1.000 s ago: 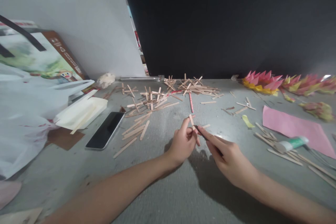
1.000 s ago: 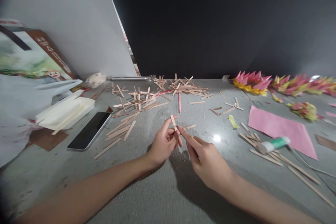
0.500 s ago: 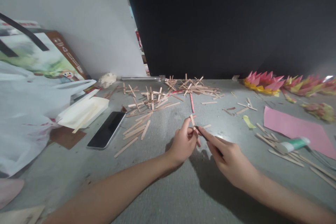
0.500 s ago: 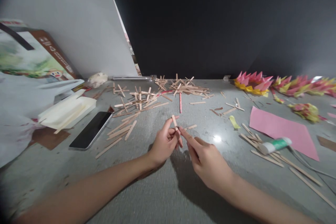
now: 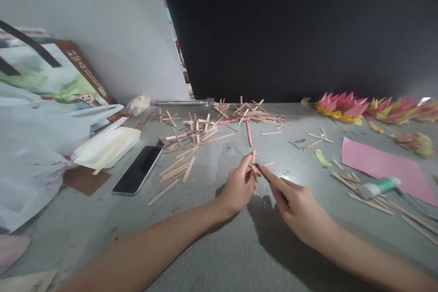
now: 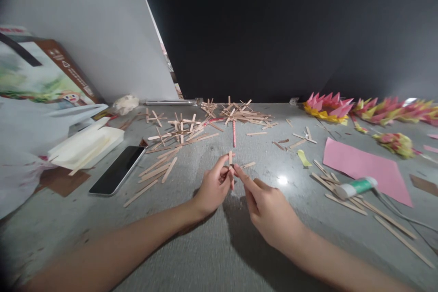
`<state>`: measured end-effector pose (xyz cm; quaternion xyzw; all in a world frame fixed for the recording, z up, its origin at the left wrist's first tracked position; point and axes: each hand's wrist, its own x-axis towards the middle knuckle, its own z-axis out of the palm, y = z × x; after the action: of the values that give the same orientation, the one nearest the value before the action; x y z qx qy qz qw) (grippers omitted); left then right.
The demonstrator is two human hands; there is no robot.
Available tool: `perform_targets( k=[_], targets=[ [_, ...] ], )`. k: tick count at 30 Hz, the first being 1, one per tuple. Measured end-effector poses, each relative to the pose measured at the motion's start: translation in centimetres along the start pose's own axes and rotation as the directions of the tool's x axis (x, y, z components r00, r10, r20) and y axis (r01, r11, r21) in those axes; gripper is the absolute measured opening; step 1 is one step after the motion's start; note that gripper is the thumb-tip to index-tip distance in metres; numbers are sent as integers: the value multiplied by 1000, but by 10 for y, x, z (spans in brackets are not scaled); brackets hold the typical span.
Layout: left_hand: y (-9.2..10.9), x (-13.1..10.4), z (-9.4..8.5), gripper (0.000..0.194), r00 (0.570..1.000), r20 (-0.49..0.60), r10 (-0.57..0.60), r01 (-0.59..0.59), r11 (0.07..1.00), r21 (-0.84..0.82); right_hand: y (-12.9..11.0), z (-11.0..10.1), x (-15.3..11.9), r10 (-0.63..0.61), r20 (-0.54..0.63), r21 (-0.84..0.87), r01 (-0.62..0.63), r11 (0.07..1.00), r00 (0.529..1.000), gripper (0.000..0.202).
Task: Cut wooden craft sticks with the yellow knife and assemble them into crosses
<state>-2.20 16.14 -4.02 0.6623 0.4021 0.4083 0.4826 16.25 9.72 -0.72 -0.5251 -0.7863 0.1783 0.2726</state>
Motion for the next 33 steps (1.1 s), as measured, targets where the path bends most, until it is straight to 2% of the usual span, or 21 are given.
perform_targets(
  k=[3,12,27,33],
  targets=[
    [0,-1,0,46,1000,-4,-8,8,1000,17,0,1,-1,6,-3,-8,-6,1000,1000,61],
    [-2,-2,1,46,1000,11,-13,13,999,45,-3,4,-2,82,101,-60,-76,995,992,64],
    [0,-3,3,46,997,26,-70,71,997,-37,-2,9,0,76,124,8,-78,997,989,67],
    [3,-3,2,41,999,18,-41,41,999,26,-3,5,-1,92,138,19,-95,995,986,69]
  ],
)
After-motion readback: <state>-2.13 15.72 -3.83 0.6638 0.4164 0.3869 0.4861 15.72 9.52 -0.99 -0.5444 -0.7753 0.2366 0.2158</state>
